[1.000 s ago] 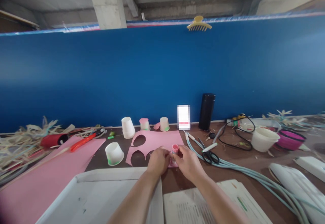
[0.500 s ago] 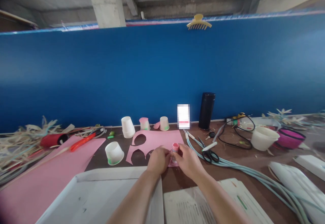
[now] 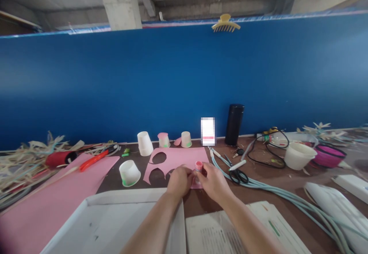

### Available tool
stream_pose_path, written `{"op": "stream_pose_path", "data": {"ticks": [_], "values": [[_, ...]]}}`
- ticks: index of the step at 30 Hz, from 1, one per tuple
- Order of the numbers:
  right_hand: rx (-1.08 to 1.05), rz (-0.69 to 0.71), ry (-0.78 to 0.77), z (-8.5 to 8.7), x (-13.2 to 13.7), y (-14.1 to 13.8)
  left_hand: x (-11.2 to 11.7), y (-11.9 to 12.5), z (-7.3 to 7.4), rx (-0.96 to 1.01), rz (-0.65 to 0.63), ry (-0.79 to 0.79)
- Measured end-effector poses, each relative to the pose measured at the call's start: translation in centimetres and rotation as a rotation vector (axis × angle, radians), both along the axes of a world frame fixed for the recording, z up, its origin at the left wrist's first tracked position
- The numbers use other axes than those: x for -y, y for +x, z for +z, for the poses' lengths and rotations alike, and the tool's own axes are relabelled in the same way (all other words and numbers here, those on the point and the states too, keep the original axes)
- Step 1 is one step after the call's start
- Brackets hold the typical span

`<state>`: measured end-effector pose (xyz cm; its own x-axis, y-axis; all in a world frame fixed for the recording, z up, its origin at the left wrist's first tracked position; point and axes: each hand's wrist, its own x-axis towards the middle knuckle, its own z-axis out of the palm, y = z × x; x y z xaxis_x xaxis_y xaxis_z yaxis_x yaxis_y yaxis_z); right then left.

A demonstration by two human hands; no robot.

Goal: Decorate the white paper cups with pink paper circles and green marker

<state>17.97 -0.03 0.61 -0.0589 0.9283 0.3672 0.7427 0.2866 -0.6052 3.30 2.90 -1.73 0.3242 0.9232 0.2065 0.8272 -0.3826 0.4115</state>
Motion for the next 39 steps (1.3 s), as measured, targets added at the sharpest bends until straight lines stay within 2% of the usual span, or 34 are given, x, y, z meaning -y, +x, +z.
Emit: {"op": "stream_pose_path", "data": {"ticks": [3,9,14,20,24,29,34,39], "values": [[0.001,-0.015,-0.004,0.6,0.4,0.3,0.1,0.0,0.3,-0.018,0.018,-0.014],[-0.153,-0.085,0.035,2.0,1.2,1.9,-0.1,0.2,0.4,-0.037,0.014,-0.038],[-0.123,-0.027,0.02,0.9,0.4,0.9,-0.1,0.1,0.2,-0.037,0.049,-0.022],[0.035,0.007,0.067,-0.6,-0.6,-0.4,0.3,0.0,0.9,-0.008,0.014,-0.065],[0.121,0.003,0.029,-0.3,0.0,0.0,0.2,0.1,0.8,-0.015,0.034,-0.059],[-0.007,-0.007,-0.012,0.0,0.2,0.4,0.1,0.1,0.6,-0.023,0.062,-0.072],[-0.025,0.027,0.016,-0.1,-0.1,-0.2,0.1,-0.1,0.4,-0.014,0.003,-0.053],[-0.079,-0.064,0.032,1.2,0.6,1.0,-0.4,0.0,0.0,-0.038,0.028,-0.02]]}}
